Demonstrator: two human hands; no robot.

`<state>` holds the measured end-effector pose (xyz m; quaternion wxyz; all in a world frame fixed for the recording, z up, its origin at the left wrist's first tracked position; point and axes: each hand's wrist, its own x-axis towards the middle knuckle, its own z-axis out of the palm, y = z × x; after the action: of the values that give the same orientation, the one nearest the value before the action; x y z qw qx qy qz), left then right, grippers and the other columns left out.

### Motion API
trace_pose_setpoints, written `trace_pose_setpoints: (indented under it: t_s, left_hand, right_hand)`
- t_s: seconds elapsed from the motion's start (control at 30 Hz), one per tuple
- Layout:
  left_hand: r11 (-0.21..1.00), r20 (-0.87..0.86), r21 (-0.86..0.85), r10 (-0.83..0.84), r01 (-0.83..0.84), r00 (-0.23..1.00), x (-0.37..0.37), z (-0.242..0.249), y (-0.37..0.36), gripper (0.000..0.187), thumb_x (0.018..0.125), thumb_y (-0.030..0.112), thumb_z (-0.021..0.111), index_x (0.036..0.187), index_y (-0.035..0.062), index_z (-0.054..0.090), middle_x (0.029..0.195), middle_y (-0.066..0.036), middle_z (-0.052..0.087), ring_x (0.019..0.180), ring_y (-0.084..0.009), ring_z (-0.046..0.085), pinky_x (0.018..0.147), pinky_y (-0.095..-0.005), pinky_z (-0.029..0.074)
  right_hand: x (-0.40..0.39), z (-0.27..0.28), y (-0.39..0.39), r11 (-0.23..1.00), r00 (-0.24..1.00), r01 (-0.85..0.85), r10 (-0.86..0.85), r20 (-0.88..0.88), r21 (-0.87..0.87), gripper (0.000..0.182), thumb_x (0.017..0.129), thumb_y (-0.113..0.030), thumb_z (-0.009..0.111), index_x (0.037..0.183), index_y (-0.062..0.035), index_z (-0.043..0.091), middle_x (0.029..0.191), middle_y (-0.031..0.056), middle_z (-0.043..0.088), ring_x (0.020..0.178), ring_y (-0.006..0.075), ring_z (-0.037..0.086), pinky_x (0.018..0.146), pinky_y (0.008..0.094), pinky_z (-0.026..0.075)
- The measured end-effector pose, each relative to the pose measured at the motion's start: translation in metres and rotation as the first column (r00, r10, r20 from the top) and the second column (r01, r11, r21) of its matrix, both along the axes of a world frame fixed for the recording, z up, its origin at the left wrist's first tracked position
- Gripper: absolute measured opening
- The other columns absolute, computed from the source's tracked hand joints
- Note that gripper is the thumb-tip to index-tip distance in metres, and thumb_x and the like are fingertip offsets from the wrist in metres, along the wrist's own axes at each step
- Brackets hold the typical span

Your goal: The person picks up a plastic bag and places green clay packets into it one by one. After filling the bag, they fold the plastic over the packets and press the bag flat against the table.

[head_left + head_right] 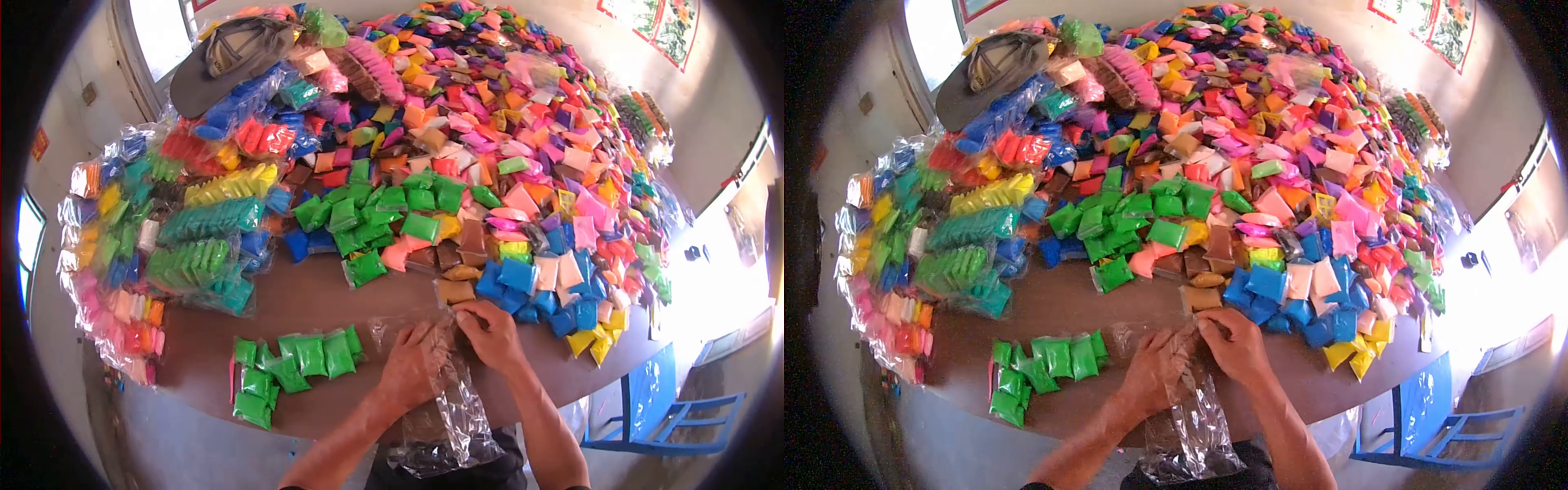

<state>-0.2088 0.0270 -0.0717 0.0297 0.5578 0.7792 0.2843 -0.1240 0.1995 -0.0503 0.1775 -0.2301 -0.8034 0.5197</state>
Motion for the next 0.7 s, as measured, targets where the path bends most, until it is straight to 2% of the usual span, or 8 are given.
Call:
trace_pose_setpoints:
  t_s: [0.07,0.17,0.23,0.37,0.43,0.53,0.57,0.7]
  left_hand:
    - [0.999,-0.040,0.044,-0.005,0.007,0.999,0.002,-0.002,0.001,0.060,0.087,0.030,0.069,0.140,0.0034,0.059,0.149,-0.017,0.057,0.140,-0.0400,0.050,0.117,-0.0594,0.036]
    - [0.999,0.031,-0.039,-0.027,0.029,0.999,0.005,0.000,0.007,0.065,0.092,0.031,0.069,0.149,0.0050,0.051,0.154,-0.017,0.051,0.146,-0.0388,0.045,0.119,-0.0594,0.033]
    - [0.998,-0.004,-0.035,-0.056,0.055,0.998,0.006,-0.002,0.009,0.067,0.091,0.030,0.071,0.149,0.0050,0.050,0.157,-0.017,0.049,0.146,-0.0393,0.045,0.120,-0.0600,0.032]
    - [0.996,-0.013,0.054,-0.064,0.065,0.998,0.012,0.002,0.015,0.058,0.090,0.034,0.071,0.138,0.0027,0.060,0.150,-0.021,0.054,0.141,-0.0406,0.050,0.119,-0.0582,0.035]
    - [0.997,0.048,0.061,-0.052,0.049,0.997,0.013,0.006,0.015,0.060,0.089,0.035,0.072,0.138,0.0026,0.060,0.150,-0.022,0.054,0.140,-0.0415,0.050,0.118,-0.0576,0.035]
    - [0.994,0.074,0.101,-0.042,0.034,0.996,0.013,0.005,0.012,0.061,0.088,0.035,0.076,0.138,0.0040,0.060,0.152,-0.024,0.050,0.138,-0.0431,0.052,0.116,-0.0587,0.038]
    - [0.994,0.058,0.108,-0.043,0.037,0.997,0.012,0.008,0.009,0.061,0.088,0.035,0.078,0.137,0.0039,0.060,0.153,-0.025,0.049,0.139,-0.0433,0.051,0.115,-0.0600,0.039]
    - [0.983,0.031,0.180,-0.039,0.032,0.999,0.012,0.017,0.008,0.060,0.091,0.038,0.077,0.137,0.0041,0.059,0.150,-0.025,0.050,0.139,-0.0435,0.050,0.116,-0.0596,0.039]
  right_hand:
    - [-0.001,-0.001,0.001,0.998,1.000,0.002,-0.002,0.005,-0.069,0.022,0.100,-0.016,0.072,0.117,-0.0020,0.076,0.104,0.0083,0.076,0.094,0.0136,0.069,0.081,0.0307,0.055]
    - [-0.002,0.001,0.004,0.989,1.000,-0.003,0.004,0.006,-0.150,0.023,0.100,-0.015,0.072,0.118,-0.0007,0.075,0.104,0.0050,0.075,0.096,0.0103,0.065,0.082,0.0286,0.054]
    - [-0.002,0.000,0.007,0.969,1.000,-0.006,0.006,0.001,-0.248,0.024,0.100,-0.014,0.072,0.118,0.0005,0.074,0.104,0.0040,0.075,0.097,0.0096,0.064,0.083,0.0279,0.053]
    - [-0.001,-0.001,0.012,0.972,1.000,-0.022,0.017,-0.023,-0.233,0.023,0.101,-0.014,0.071,0.118,0.0007,0.074,0.102,0.0027,0.073,0.094,0.0102,0.064,0.083,0.0269,0.052]
    - [0.000,0.001,0.011,0.976,1.000,-0.005,0.000,-0.024,-0.217,0.022,0.102,-0.014,0.069,0.117,0.0007,0.074,0.100,0.0026,0.073,0.092,0.0099,0.063,0.082,0.0264,0.052]
    - [-0.003,-0.008,0.017,0.932,0.999,0.044,-0.037,0.025,-0.360,0.022,0.103,-0.013,0.067,0.117,0.0009,0.074,0.098,0.0026,0.073,0.089,0.0103,0.063,0.080,0.0252,0.051]
    - [-0.002,-0.006,0.016,0.958,0.999,0.035,-0.035,0.008,-0.285,0.021,0.104,-0.013,0.066,0.118,0.0014,0.074,0.097,0.0038,0.074,0.088,0.0106,0.064,0.079,0.0252,0.052]
    - [-0.002,-0.014,0.019,0.963,1.000,0.014,-0.012,0.008,-0.269,0.021,0.102,-0.012,0.068,0.116,0.0021,0.074,0.099,0.0053,0.075,0.089,0.0106,0.065,0.078,0.0261,0.052]
